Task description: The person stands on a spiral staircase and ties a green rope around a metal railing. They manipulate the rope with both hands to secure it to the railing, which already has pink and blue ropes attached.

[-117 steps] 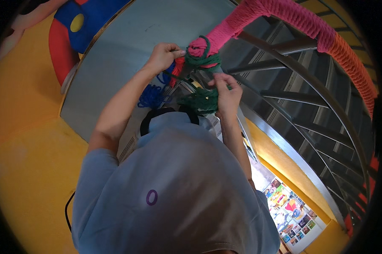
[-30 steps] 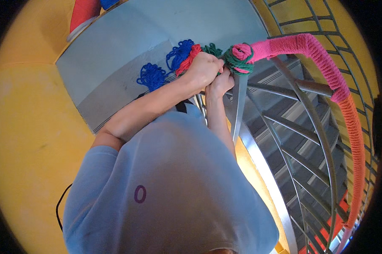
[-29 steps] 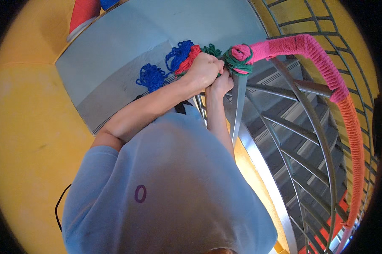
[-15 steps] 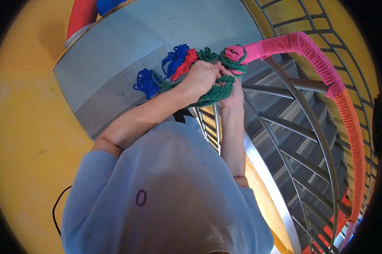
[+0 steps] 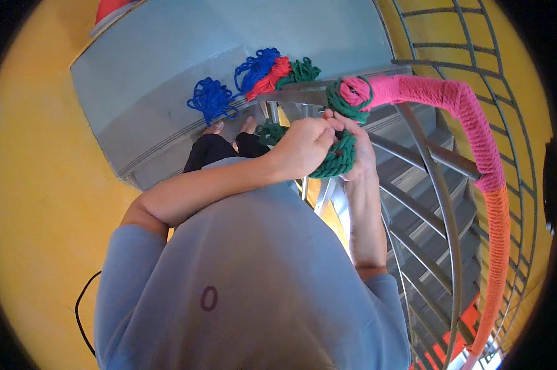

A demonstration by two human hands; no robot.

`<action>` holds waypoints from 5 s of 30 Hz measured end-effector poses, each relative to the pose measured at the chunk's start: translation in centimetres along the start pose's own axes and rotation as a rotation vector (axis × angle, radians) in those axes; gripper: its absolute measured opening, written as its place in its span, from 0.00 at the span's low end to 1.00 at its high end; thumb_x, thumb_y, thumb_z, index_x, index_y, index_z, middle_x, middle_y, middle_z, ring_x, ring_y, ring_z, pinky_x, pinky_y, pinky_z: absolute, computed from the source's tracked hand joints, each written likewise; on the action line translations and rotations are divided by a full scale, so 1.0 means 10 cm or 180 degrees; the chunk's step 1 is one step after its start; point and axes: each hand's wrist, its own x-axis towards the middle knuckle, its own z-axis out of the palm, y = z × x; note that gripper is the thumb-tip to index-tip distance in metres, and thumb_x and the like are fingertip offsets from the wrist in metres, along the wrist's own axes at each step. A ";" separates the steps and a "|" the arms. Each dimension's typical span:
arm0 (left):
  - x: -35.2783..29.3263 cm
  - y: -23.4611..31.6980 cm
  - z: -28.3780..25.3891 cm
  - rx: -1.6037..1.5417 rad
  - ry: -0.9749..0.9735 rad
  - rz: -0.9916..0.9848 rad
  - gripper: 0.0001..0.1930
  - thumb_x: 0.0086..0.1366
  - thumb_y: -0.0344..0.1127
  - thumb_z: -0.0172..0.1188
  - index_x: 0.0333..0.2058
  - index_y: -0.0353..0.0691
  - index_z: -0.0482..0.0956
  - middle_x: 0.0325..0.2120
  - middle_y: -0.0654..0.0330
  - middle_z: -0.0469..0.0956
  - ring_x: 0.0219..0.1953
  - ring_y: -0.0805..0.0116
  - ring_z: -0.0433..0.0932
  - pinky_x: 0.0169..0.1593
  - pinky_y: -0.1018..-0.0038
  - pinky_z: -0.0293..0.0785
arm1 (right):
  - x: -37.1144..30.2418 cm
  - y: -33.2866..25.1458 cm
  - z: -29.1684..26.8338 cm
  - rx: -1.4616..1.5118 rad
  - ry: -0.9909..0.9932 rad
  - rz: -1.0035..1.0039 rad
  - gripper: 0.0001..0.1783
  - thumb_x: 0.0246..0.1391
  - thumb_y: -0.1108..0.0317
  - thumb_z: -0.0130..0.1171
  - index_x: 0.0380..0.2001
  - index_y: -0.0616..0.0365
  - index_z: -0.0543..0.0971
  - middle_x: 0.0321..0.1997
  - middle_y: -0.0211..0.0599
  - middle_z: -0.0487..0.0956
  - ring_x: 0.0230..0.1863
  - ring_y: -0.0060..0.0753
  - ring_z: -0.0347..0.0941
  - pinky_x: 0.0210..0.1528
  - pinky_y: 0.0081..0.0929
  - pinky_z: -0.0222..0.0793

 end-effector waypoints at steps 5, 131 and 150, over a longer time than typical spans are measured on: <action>0.05 0.02 0.00 0.0256 0.0069 0.0024 0.13 0.63 0.32 0.44 0.29 0.28 0.75 0.19 0.47 0.74 0.25 0.61 0.76 0.32 0.65 0.69 | -0.05 -0.03 0.09 -0.0259 0.0183 -0.0111 0.07 0.55 0.69 0.53 0.35 0.60 0.75 0.28 0.29 0.77 0.30 0.26 0.74 0.37 0.24 0.72; 0.74 -0.66 -0.23 0.2039 -0.0237 0.2128 0.07 0.57 0.31 0.62 0.28 0.35 0.75 0.19 0.59 0.77 0.19 0.66 0.77 0.24 0.74 0.72 | 0.68 -0.40 -1.05 -0.1909 0.2620 -0.4163 0.24 0.41 0.43 0.65 0.27 0.56 0.83 0.22 0.41 0.79 0.25 0.38 0.76 0.31 0.32 0.70; 0.78 -0.61 -0.33 0.2657 -0.0572 0.2326 0.06 0.60 0.30 0.58 0.26 0.35 0.73 0.22 0.57 0.77 0.19 0.65 0.77 0.23 0.72 0.72 | 0.43 -0.37 -0.88 -0.1028 0.2017 -0.4159 0.19 0.43 0.52 0.67 0.25 0.59 0.83 0.20 0.30 0.78 0.23 0.17 0.69 0.27 0.23 0.65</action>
